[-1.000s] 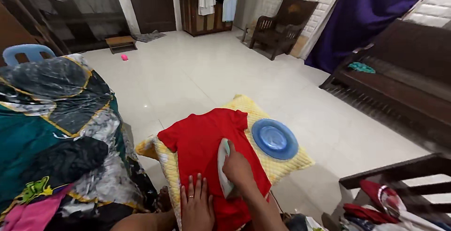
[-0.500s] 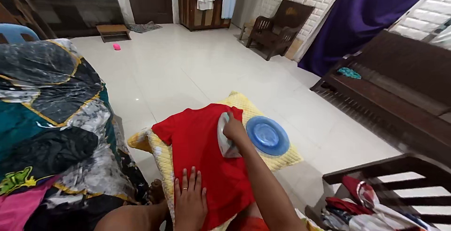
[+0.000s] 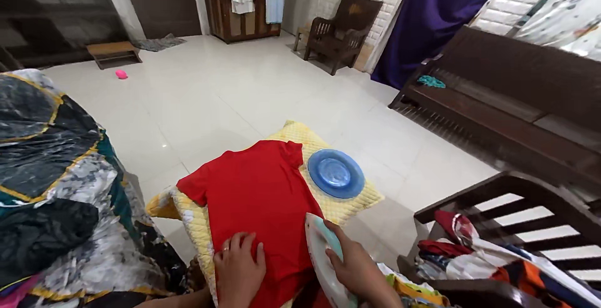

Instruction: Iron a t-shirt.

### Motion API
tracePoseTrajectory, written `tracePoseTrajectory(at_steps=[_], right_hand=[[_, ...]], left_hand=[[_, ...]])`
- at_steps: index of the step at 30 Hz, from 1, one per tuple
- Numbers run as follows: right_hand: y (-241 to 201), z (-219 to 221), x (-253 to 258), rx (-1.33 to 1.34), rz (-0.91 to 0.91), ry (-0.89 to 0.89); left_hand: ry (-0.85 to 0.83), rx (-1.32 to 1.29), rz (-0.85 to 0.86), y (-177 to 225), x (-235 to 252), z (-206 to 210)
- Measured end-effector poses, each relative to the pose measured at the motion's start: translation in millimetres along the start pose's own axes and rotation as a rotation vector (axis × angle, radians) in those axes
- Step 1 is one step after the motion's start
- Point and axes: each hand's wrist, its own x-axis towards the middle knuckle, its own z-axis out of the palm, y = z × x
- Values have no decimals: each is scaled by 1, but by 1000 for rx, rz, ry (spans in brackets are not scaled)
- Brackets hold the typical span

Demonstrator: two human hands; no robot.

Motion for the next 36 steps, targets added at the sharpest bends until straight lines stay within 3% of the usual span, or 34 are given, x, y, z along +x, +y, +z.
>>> tracePoseTrajectory(at_steps=[6, 8, 11, 16, 23, 31, 36], right_hand=[[-59, -10, 63, 76, -228, 176], [-86, -5, 102, 84, -217, 200], [-124, 0, 155, 32, -148, 162], [-151, -14, 209, -52, -18, 137], [-158, -50, 281, -22, 87, 170], [-153, -30, 236, -57, 120, 162], [-151, -48, 278, -82, 83, 145]], left_hand=[[-124, 31, 171, 18, 126, -26], [-223, 66, 148, 12, 172, -18], [-211, 117, 83, -5, 211, 7], [-151, 249, -11, -35, 213, 47], [-135, 268, -2, -35, 209, 50], [-128, 237, -3, -31, 204, 51], [-134, 243, 1, -31, 203, 50]])
